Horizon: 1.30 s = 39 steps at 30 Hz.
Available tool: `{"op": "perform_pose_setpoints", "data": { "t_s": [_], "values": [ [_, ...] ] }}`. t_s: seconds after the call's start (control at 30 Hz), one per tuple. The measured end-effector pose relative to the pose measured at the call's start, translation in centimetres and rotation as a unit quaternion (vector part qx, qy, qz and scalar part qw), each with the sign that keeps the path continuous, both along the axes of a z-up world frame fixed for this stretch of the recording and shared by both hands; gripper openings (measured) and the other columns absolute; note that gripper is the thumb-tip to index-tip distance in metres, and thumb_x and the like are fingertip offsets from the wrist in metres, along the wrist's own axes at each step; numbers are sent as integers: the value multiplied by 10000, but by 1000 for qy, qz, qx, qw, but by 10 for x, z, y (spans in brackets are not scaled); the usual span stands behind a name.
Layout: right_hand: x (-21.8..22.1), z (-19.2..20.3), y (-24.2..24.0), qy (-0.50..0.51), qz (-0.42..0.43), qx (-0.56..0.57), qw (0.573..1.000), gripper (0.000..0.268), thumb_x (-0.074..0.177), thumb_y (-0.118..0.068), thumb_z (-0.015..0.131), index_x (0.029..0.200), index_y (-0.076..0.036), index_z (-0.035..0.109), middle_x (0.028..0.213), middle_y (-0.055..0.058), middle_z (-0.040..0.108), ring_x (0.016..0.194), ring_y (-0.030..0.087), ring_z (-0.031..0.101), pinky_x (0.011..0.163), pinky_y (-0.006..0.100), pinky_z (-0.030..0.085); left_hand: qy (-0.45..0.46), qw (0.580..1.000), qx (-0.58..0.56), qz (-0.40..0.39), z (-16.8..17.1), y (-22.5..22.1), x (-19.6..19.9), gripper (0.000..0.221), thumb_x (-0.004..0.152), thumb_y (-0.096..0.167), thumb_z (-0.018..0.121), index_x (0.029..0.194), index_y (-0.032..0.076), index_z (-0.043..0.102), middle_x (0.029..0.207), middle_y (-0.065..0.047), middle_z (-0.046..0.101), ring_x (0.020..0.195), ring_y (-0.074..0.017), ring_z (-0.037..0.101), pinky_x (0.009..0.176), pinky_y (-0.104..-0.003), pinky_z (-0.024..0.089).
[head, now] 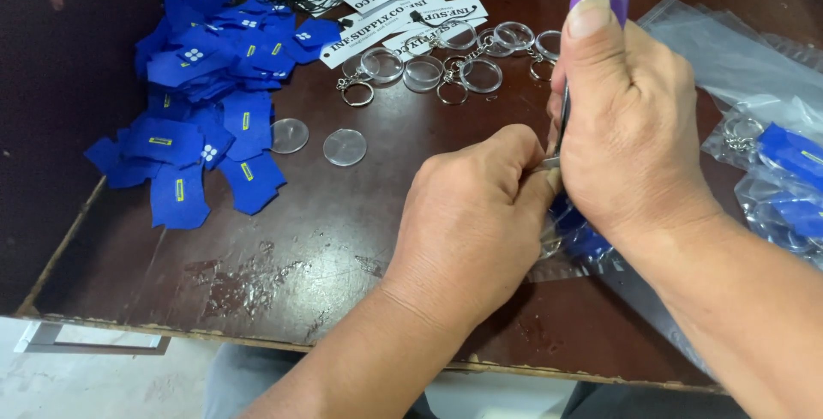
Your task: Assembling and packaging keychain components including blue tags, clear covers, and metal rings into small plastic bags.
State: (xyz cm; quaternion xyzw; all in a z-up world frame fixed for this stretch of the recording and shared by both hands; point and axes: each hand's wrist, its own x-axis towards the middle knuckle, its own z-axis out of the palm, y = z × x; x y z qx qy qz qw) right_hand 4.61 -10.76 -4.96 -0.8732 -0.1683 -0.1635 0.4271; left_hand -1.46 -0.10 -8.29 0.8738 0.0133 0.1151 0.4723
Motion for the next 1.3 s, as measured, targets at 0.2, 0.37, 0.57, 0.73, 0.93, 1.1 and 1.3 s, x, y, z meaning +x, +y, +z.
{"op": "perform_pose_setpoints", "data": {
  "t_s": [0.2,0.37,0.57,0.73,0.93,1.1,1.3],
  "values": [
    [-5,1,4,114,-18,157,981,605,913,-664,327,851,-123,591,729,22,607,639,131,587,606,280,508,42,998,-29,31,8,0,-1,264,913,274,623,732,152,475,606,-53,606,588,-312,504,592,-463,408],
    [13,23,-22,157,-114,381,904,514,826,-617,406,816,-149,620,687,19,612,556,139,599,536,297,556,90,986,-136,46,13,3,0,123,917,265,657,829,178,658,717,26,688,689,-142,596,643,-330,492],
    [13,4,-62,149,-135,8,979,248,1057,-352,569,1115,-157,711,903,55,679,767,191,591,651,355,437,52,931,-354,70,19,12,5,106,910,133,674,958,75,749,803,-9,729,714,-75,620,665,-231,526],
    [-4,8,-47,190,-150,-234,942,295,910,-459,705,1088,-236,776,1014,62,778,854,291,690,718,459,471,73,903,-414,93,40,14,1,146,918,198,645,937,65,703,781,-43,675,621,-138,630,569,-270,427],
    [-9,10,-54,52,-106,-77,990,311,927,-69,589,1188,-127,747,1195,64,707,1064,221,636,933,403,492,70,901,-421,81,45,14,2,120,948,159,628,884,65,668,677,-9,487,536,-111,332,461,-274,303],
    [-24,24,-41,136,-37,19,990,60,955,-118,739,938,-118,797,764,-32,699,694,69,539,655,220,428,78,913,-398,46,44,5,2,117,941,142,655,889,46,698,662,-33,558,507,-109,369,470,-281,339],
    [-27,25,-45,204,20,117,972,141,976,-60,665,1022,-23,794,808,79,759,689,140,634,623,250,500,102,931,-345,57,54,0,1,187,929,184,722,781,77,681,612,8,469,560,-108,368,519,-292,332]
  ]
}}
